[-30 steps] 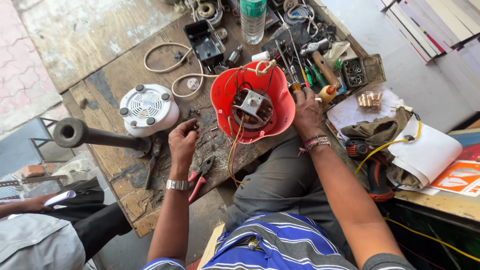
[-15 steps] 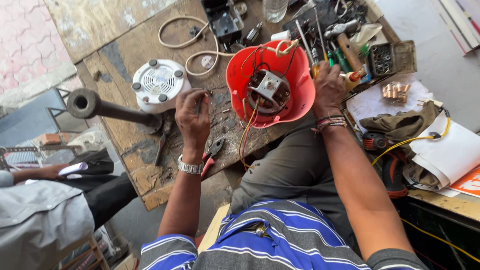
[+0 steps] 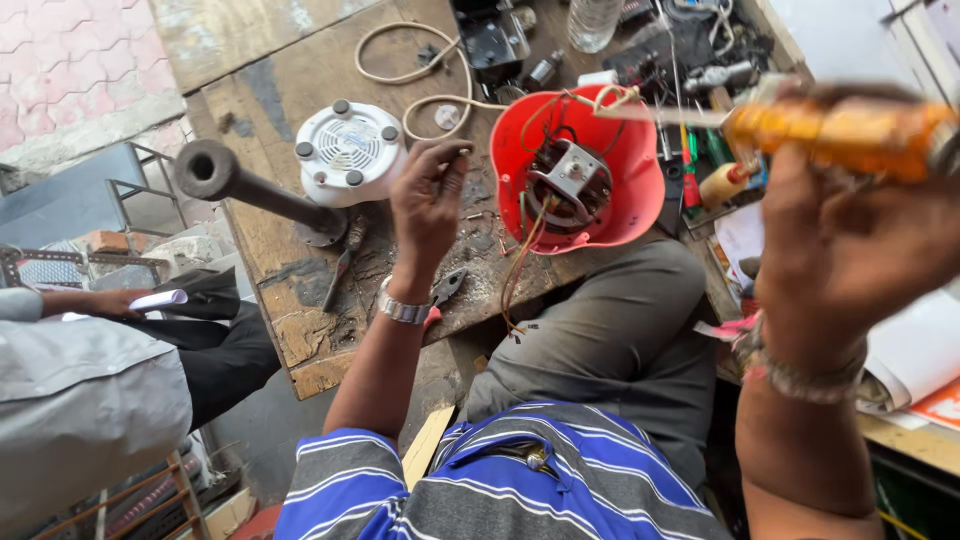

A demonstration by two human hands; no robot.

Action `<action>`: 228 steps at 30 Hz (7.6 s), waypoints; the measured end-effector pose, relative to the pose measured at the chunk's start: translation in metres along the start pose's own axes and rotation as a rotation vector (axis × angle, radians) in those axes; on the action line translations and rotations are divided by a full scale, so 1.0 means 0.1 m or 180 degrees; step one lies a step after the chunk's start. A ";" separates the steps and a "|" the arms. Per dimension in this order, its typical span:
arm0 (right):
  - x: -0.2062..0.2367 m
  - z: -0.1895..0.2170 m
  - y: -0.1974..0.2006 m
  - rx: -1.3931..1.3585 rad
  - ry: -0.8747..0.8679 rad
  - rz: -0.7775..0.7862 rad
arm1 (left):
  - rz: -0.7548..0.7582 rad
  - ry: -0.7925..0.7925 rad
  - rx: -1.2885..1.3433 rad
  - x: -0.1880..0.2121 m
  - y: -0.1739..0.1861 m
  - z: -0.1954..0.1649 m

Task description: The person disassembles a red plastic appliance housing, uses a screwdriver and pliers to adjust internal wiring and components, then reassembles the housing. The person also handles a small black box-like component and places it on the workbench.

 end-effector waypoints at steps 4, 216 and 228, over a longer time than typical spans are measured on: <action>0.02 0.27 -0.19 -0.0882 -0.0070 -0.0111 | 0.0058 -0.0083 0.0091 -0.02 -0.06 -0.12; 1.99 -0.19 -0.89 -0.1895 -0.1993 0.4665 | -0.0783 0.0874 -0.0460 0.89 0.86 0.13; 0.27 0.58 0.13 0.1174 0.0828 0.2732 | 0.1939 -0.0101 -0.0025 0.22 0.19 -1.28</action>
Point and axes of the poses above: each hand's wrist, its own x-axis away from the middle knuckle, its own y-axis out of the back of the hand, z = x × y, the point moved 2 cm from there along -x, towards the middle knuckle
